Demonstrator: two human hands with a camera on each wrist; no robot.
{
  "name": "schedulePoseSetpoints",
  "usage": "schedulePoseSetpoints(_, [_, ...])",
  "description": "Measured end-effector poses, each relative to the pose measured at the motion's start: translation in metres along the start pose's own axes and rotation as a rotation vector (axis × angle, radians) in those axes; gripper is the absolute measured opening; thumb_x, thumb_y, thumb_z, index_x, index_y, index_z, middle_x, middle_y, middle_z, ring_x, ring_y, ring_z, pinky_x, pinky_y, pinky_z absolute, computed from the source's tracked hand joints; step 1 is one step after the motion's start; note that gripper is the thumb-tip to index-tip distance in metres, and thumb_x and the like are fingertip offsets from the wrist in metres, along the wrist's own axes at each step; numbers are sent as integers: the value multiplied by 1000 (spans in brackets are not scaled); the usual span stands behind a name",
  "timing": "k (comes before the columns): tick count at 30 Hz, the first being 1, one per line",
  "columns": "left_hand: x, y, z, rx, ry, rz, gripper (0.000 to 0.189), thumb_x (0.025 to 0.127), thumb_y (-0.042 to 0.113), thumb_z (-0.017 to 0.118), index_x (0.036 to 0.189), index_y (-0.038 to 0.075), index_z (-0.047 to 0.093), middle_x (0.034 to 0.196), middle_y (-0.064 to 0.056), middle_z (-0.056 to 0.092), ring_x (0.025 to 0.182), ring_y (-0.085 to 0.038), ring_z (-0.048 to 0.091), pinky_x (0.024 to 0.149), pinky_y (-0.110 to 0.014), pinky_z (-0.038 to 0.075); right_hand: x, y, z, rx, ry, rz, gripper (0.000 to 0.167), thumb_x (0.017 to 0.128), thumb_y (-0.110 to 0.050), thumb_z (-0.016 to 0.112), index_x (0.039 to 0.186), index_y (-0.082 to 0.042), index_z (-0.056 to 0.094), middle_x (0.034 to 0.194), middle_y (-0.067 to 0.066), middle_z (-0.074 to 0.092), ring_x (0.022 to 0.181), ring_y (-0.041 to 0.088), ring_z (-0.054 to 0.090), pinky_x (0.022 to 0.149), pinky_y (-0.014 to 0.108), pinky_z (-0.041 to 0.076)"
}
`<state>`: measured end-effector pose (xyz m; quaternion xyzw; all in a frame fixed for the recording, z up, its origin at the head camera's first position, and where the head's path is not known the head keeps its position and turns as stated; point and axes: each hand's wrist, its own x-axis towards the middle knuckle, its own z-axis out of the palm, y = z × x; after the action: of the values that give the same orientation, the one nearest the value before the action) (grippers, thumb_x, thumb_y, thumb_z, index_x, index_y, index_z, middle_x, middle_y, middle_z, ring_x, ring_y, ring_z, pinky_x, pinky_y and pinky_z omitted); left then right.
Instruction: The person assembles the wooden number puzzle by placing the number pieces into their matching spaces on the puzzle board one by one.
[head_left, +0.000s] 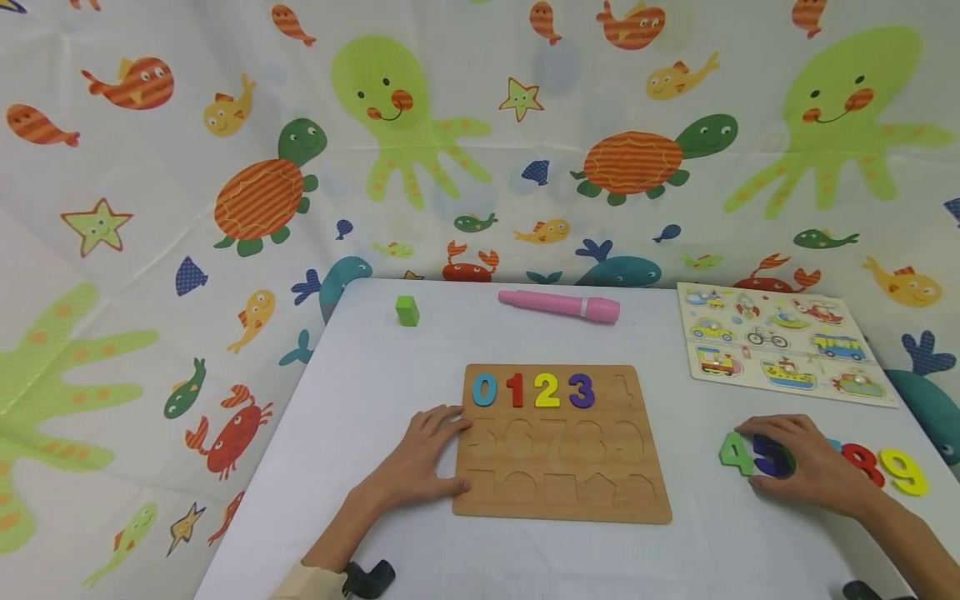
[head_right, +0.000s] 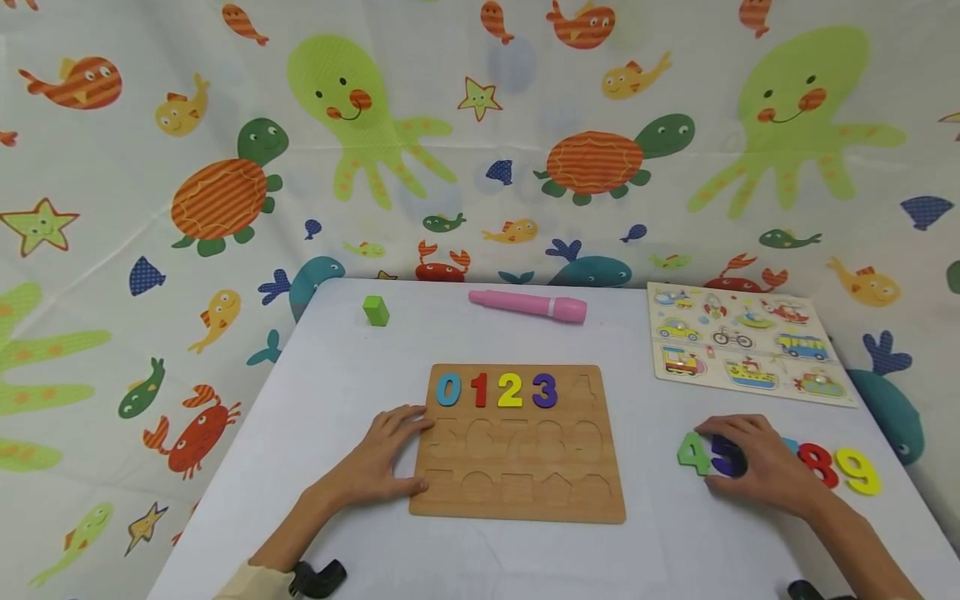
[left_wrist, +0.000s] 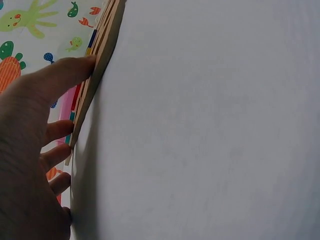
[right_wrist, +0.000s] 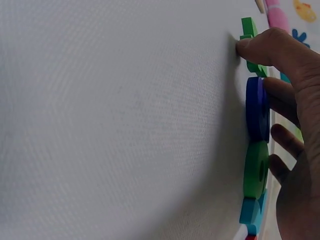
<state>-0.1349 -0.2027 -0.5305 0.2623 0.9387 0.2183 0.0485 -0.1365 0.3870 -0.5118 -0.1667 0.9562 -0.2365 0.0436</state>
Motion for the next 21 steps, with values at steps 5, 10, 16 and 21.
schedulePoseSetpoints(5, [0, 1, -1, -9, 1, -4, 83, 80, 60, 69, 149, 20, 44, 157, -1, 29, 143, -25, 19, 109, -52, 27, 0, 0, 2, 8, 15, -12, 64, 69, -34, 91, 125, -16, 64, 127, 18, 55, 116, 42, 35, 83, 66, 36])
schedulePoseSetpoints(10, [0, 1, -1, -9, 10, -3, 83, 80, 61, 69, 148, 20, 45, 156, -1, 30, 141, -24, 21, 108, -51, 28, 2, 0, 3, 6, 22, -18, 64, 69, -34, 91, 124, -16, 64, 127, 18, 55, 115, 42, 35, 83, 65, 36])
schedulePoseSetpoints(16, [0, 1, 0, -16, 23, 2, 82, 79, 61, 70, 147, 21, 45, 155, 1, 30, 139, -25, 23, 105, -51, 33, 2, 2, 4, 7, 45, -26, 63, 69, -34, 91, 122, -15, 65, 125, 18, 57, 114, 41, 36, 83, 64, 36])
schedulePoseSetpoints(21, [0, 1, 0, -9, 15, 4, 82, 80, 61, 68, 148, 21, 44, 156, 0, 30, 141, -24, 21, 109, -51, 26, 2, 2, 5, 22, 60, -19, 63, 68, -33, 91, 122, -15, 64, 125, 18, 57, 115, 41, 37, 82, 64, 37])
